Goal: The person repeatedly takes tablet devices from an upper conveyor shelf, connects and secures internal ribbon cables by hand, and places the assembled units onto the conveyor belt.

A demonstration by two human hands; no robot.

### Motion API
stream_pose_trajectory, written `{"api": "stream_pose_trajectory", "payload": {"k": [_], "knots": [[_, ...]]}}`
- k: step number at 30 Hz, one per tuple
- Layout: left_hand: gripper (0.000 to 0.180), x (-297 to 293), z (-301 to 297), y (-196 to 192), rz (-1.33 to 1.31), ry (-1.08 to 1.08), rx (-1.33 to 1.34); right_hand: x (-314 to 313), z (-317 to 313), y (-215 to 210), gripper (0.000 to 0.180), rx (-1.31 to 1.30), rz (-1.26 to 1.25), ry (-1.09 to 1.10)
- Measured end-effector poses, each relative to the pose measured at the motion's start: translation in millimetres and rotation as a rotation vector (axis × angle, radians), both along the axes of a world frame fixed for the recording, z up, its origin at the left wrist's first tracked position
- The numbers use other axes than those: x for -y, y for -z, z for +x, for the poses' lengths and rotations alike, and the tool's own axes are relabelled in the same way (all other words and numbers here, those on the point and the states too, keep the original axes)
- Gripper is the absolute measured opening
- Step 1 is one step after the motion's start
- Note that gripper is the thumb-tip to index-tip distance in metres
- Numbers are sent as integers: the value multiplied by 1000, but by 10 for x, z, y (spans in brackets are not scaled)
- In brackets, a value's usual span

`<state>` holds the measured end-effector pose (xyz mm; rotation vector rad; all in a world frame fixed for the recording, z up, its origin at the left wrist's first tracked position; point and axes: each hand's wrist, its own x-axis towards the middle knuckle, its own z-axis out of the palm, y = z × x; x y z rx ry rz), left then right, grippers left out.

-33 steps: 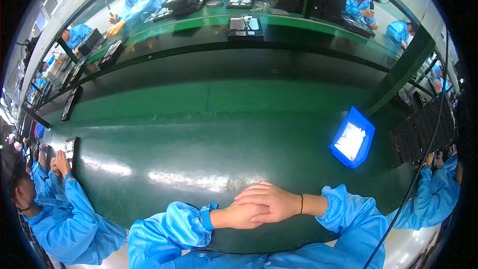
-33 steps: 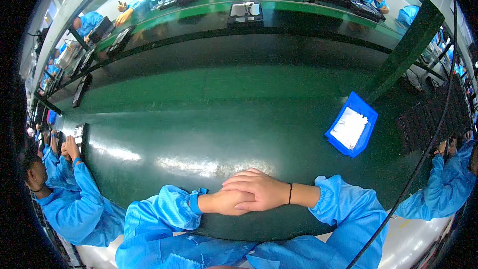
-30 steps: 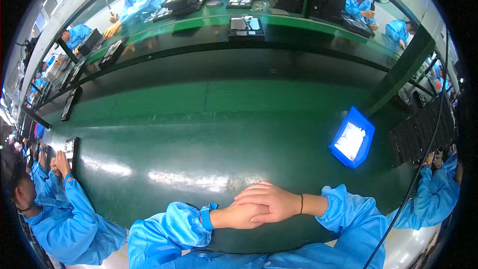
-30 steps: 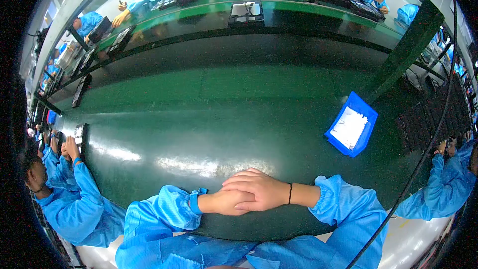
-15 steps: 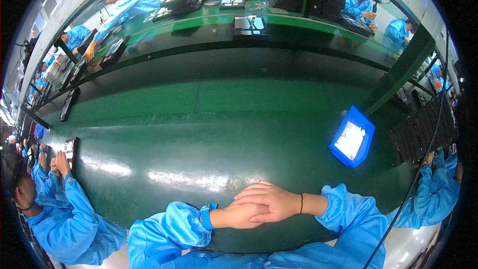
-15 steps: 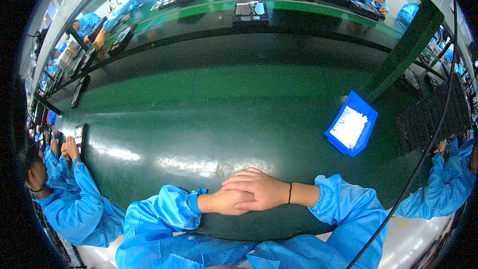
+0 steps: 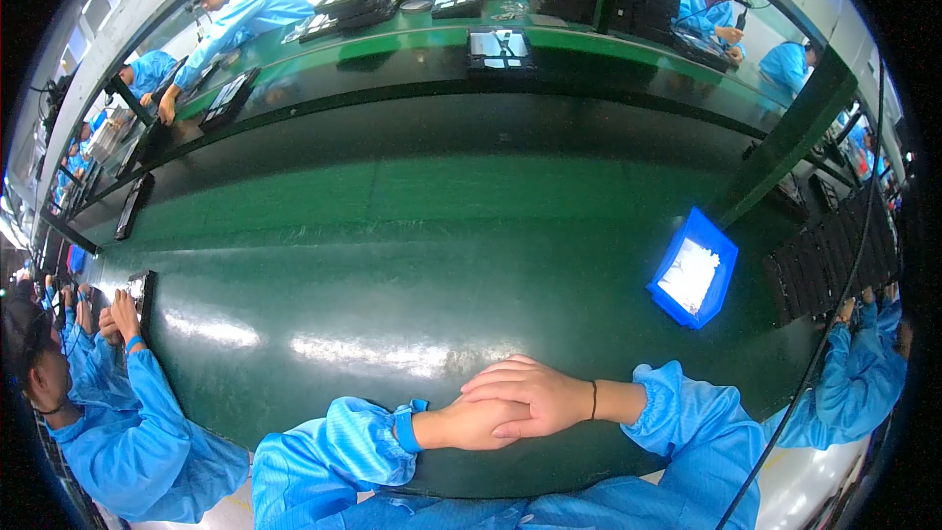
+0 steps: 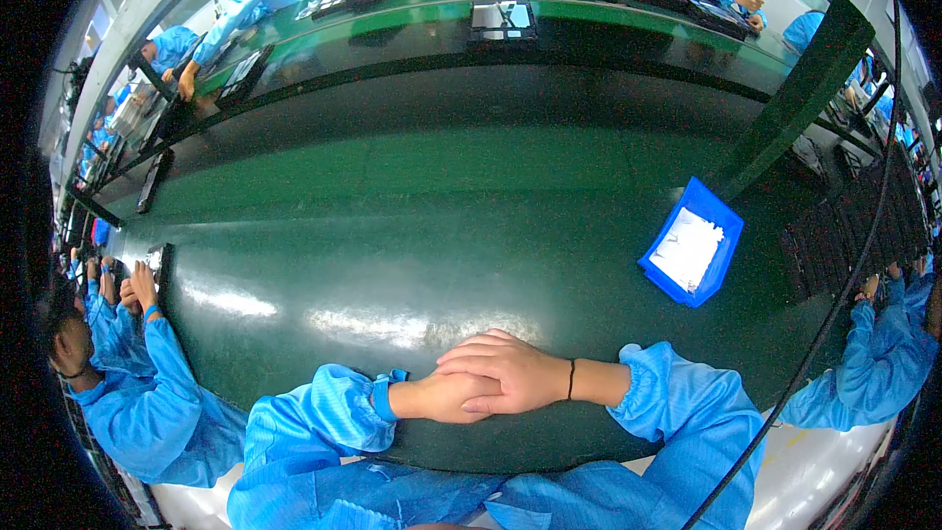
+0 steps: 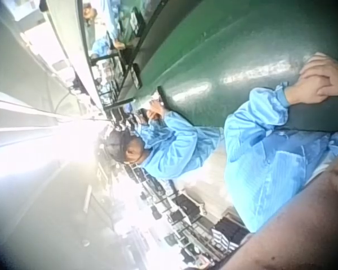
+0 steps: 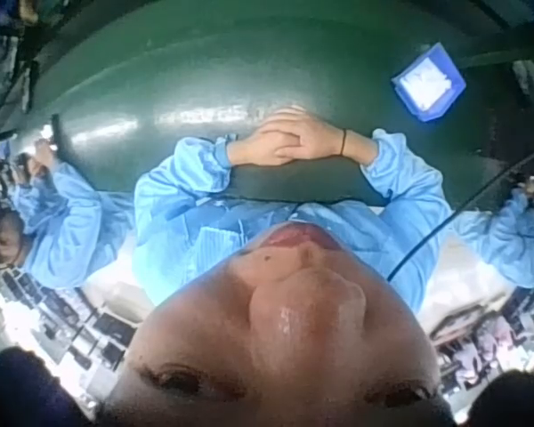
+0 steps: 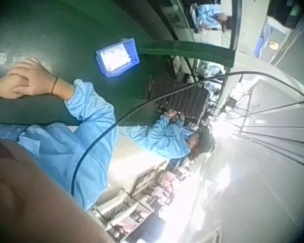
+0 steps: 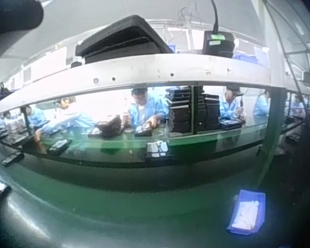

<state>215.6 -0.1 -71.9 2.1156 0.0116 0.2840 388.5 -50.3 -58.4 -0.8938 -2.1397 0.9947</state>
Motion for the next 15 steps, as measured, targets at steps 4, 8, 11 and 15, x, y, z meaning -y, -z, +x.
{"api": "stream_pose_trajectory", "payload": {"k": [4,8,11,15], "knots": [[22,-17,0,-48,19,17,3,0,-1,-4,54,-3,-8,0],[22,-5,0,-23,-1,6,-13,2,-1,-4,54,0,-10,0],[22,0,3,-9,3,0,-1,-1,3,-12,54,-4,-7,-2],[21,-2,11,-36,-11,-2,30,0,6,-22,53,0,-11,-3]]}}
